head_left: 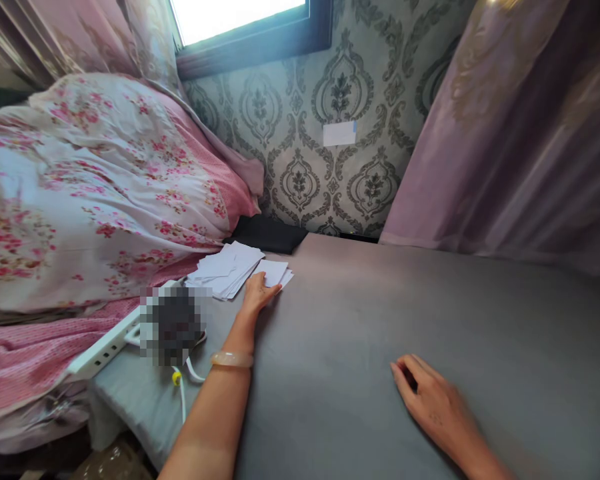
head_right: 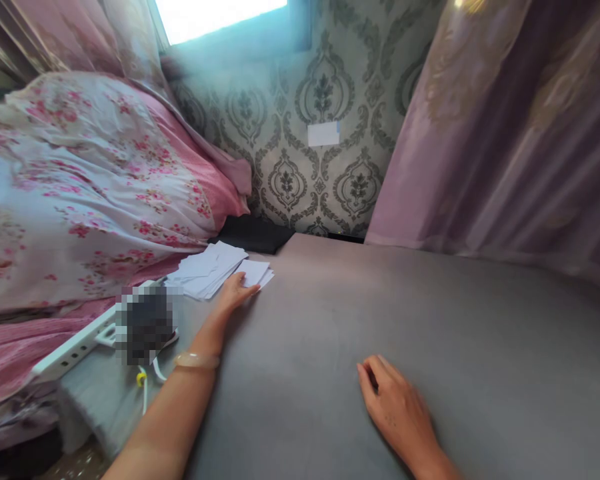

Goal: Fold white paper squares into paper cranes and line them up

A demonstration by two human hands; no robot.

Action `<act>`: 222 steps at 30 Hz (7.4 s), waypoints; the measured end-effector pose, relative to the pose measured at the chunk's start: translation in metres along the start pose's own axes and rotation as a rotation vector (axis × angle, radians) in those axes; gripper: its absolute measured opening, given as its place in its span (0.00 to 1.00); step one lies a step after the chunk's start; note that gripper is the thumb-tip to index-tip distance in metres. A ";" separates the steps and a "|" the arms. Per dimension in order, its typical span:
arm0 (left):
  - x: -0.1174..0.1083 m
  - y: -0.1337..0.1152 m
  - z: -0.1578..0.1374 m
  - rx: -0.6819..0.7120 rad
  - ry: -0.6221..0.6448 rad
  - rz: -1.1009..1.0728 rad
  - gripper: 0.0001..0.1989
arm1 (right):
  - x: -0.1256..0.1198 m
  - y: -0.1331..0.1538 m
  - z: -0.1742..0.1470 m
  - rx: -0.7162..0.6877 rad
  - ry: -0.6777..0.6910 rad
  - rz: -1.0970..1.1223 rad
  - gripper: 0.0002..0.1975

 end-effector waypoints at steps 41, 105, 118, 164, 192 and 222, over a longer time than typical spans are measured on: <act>-0.015 -0.004 -0.002 0.179 0.031 -0.147 0.12 | -0.006 0.007 0.002 0.046 0.035 0.063 0.15; 0.024 -0.175 -0.183 -0.466 0.746 -1.286 0.19 | -0.011 -0.021 0.000 0.726 -0.151 0.934 0.24; 0.018 -0.175 -0.184 -0.457 0.816 -1.139 0.14 | -0.025 -0.008 -0.001 0.061 -0.172 0.439 0.21; 0.012 -0.172 -0.166 0.255 0.371 -0.401 0.12 | -0.013 -0.023 0.007 0.375 -0.054 0.072 0.15; 0.000 -0.205 -0.189 0.856 0.406 -0.403 0.16 | -0.016 -0.008 0.006 0.141 0.030 -0.090 0.22; 0.005 -0.225 -0.164 0.233 0.444 -0.781 0.11 | -0.014 -0.059 0.000 0.522 -0.408 0.531 0.22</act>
Point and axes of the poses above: each hand's wrist, its own z-axis towards the middle knuckle, its own x-axis out of the palm, y = z × x, the point moved 6 cm from there along z, towards the middle knuckle, and after that the axes turned 13 degrees about -y, right-handed, at the moved point
